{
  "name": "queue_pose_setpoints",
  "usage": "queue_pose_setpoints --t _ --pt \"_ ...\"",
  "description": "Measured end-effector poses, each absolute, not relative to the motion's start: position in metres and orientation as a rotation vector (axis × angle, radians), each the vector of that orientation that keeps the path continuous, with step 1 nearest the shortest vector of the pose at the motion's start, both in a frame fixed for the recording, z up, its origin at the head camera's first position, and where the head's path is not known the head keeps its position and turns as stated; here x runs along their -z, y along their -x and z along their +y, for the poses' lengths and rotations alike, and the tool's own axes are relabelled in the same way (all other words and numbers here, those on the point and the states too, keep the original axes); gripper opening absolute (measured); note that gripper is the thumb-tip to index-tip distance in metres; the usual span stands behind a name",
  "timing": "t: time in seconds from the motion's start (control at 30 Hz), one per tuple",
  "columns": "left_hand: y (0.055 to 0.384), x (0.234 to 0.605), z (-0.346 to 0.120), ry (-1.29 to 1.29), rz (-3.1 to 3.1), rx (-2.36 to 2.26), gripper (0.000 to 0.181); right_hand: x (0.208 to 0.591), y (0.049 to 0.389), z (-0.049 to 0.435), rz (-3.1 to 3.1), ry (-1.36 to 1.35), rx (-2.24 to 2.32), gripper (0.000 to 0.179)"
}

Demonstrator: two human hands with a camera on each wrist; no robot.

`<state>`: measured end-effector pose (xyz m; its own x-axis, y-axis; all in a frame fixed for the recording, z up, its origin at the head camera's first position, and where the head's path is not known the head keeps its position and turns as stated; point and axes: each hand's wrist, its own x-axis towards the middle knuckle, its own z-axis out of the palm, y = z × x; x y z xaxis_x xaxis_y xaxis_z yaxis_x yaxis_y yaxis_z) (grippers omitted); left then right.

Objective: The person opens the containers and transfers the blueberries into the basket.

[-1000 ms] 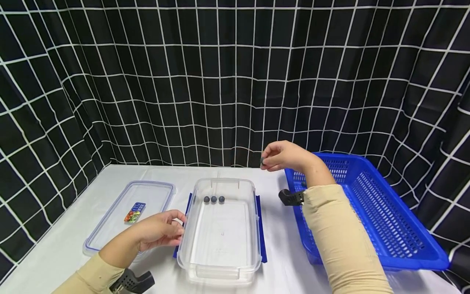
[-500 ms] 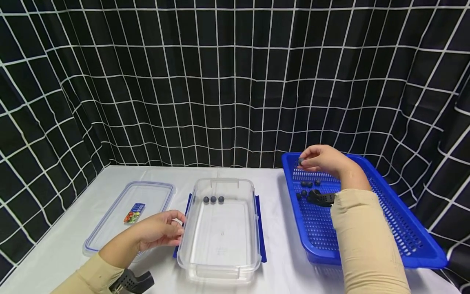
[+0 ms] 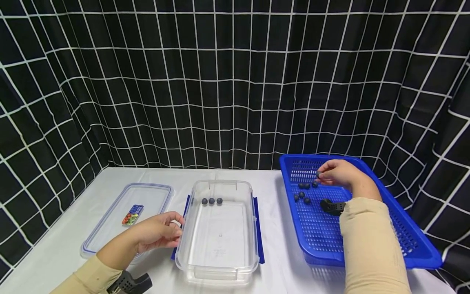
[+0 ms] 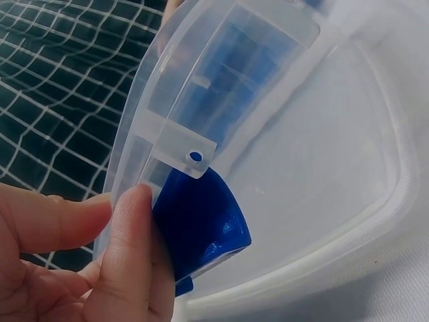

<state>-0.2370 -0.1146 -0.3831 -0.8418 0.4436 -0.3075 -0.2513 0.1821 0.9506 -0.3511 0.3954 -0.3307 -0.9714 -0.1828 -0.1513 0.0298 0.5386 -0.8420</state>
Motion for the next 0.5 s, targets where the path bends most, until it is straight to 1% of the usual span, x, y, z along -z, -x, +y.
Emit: queue_pose_setpoints --t 0.17,0.5 --pt "0.237 0.383 -0.116 -0.182 1.928 -1.714 0.030 0.336 0.350 0.401 2.562 0.108 1.428 0.026" --pt "0.237 0.384 -0.116 -0.186 1.922 -1.717 0.028 0.352 0.353 0.410 2.497 0.094 1.451 0.020"
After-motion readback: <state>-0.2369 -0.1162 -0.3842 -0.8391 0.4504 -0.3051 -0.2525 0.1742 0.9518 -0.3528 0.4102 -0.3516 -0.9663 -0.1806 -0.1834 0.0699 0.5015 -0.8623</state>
